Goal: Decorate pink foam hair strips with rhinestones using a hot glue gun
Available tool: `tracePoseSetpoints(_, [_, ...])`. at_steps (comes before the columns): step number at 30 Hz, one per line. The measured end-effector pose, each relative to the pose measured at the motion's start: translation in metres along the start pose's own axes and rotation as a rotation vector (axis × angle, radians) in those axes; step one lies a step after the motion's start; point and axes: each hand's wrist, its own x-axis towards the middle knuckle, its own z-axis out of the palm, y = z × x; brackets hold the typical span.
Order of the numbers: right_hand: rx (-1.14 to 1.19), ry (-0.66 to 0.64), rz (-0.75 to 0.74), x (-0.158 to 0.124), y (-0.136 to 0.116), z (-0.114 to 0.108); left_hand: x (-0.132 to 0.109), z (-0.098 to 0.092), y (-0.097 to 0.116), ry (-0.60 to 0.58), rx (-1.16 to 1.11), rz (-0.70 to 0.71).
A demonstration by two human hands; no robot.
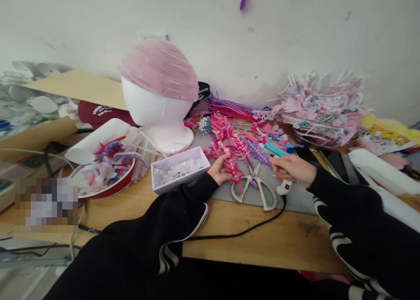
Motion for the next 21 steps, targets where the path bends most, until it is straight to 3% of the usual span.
tracePoseSetpoints(3, [-0.54, 0.169, -0.024, -0.019, 0.021, -0.013, -0.003, 0.005, 0.003, 0.019, 0.051, 0.028])
tracePoseSetpoints(5, [-0.715, 0.208, 0.022, -0.026, 0.035, -0.017, -0.004, 0.007, 0.003, 0.02, 0.069, 0.044])
tracePoseSetpoints(13, [-0.84, 0.333, 0.087, -0.006, 0.063, -0.007, -0.004, 0.008, 0.002, -0.005, 0.089, 0.104])
tracePoseSetpoints(17, [-0.663, 0.389, 0.07, -0.002, 0.069, -0.005, 0.0, 0.001, -0.001, -0.033, 0.148, 0.116])
tracePoseSetpoints(19, [-0.367, 0.43, 0.021, -0.004, 0.073, -0.002, 0.002, -0.004, -0.002, -0.05, 0.183, 0.14])
tracePoseSetpoints(21, [0.069, 0.409, -0.091, -0.008, 0.074, 0.003, 0.003, -0.007, -0.003, -0.062, 0.195, 0.186])
